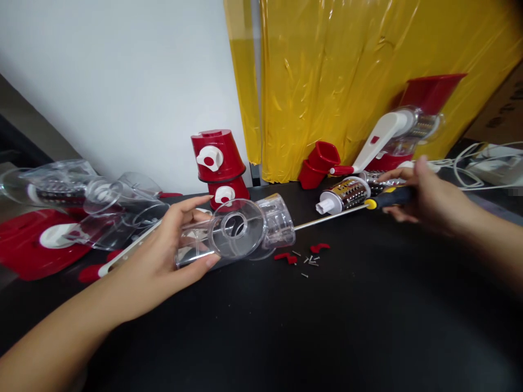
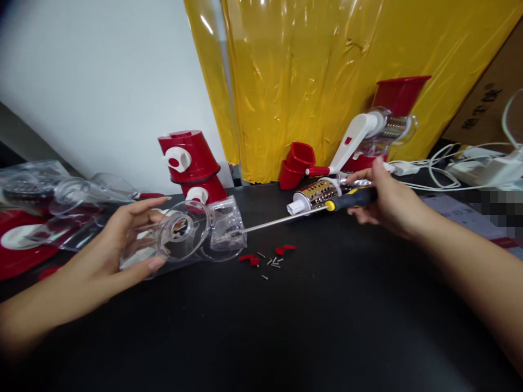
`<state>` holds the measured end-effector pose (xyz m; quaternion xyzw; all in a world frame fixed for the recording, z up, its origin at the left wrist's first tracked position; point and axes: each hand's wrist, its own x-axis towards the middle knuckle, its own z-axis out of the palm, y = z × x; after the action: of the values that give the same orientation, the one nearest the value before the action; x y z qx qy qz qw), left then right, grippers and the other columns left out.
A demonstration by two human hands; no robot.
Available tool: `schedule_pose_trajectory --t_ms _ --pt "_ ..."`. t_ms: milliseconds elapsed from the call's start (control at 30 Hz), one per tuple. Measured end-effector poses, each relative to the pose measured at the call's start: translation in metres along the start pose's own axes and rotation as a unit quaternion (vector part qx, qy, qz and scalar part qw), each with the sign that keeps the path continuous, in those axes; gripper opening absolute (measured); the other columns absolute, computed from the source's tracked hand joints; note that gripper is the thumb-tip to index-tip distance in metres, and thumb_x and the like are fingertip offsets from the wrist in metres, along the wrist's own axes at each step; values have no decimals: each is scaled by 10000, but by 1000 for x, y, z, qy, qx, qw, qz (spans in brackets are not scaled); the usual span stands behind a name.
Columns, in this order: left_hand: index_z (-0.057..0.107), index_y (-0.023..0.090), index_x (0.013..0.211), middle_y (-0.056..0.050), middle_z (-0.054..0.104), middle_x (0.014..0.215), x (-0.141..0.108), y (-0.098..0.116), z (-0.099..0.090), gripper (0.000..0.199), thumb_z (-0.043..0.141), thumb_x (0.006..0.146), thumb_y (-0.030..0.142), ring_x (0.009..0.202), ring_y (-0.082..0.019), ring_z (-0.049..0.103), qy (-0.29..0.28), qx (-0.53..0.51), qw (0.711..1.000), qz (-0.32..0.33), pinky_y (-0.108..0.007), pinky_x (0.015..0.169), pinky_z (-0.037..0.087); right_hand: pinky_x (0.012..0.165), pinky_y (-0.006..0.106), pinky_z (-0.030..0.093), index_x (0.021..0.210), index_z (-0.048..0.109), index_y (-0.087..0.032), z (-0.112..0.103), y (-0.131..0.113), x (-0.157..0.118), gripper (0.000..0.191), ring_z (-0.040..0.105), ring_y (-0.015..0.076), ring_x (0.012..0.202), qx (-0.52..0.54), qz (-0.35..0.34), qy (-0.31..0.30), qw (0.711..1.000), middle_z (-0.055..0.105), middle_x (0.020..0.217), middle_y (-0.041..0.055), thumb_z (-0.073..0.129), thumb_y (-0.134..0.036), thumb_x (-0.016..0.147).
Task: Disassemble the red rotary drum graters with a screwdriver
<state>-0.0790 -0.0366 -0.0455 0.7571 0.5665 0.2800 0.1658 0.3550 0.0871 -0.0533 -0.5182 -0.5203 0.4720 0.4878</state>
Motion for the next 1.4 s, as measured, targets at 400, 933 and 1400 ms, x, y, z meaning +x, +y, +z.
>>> schedule_pose_trajectory --t_ms 400,933,1400 --pt "245 387 1499 -98 503 1350 -1 -1 -1 760 650 861 466 1137 -283 642 5 17 1000 4 -404 930 583 850 303 570 950 709 -242 2 -15 -12 325 681 184 957 211 -58 -10 976 728 902 49 663 -171 636" --pt "280 374 1505 -114 519 1355 -1 -7 1 793 686 828 448 1090 -289 668 14 -14 1000 14 -370 878 601 742 317 586 861 737 -238 0 -15 -11 215 666 182 855 224 -46 13 973 674 846 70 533 -201 805" --pt "415 295 1487 -128 606 1294 0 -14 1 844 785 732 371 1054 -284 693 54 -73 995 28 -314 811 604 448 227 358 734 596 -222 -5 0 4 327 390 118 418 45 -64 -25 997 432 419 -21 433 -331 996"
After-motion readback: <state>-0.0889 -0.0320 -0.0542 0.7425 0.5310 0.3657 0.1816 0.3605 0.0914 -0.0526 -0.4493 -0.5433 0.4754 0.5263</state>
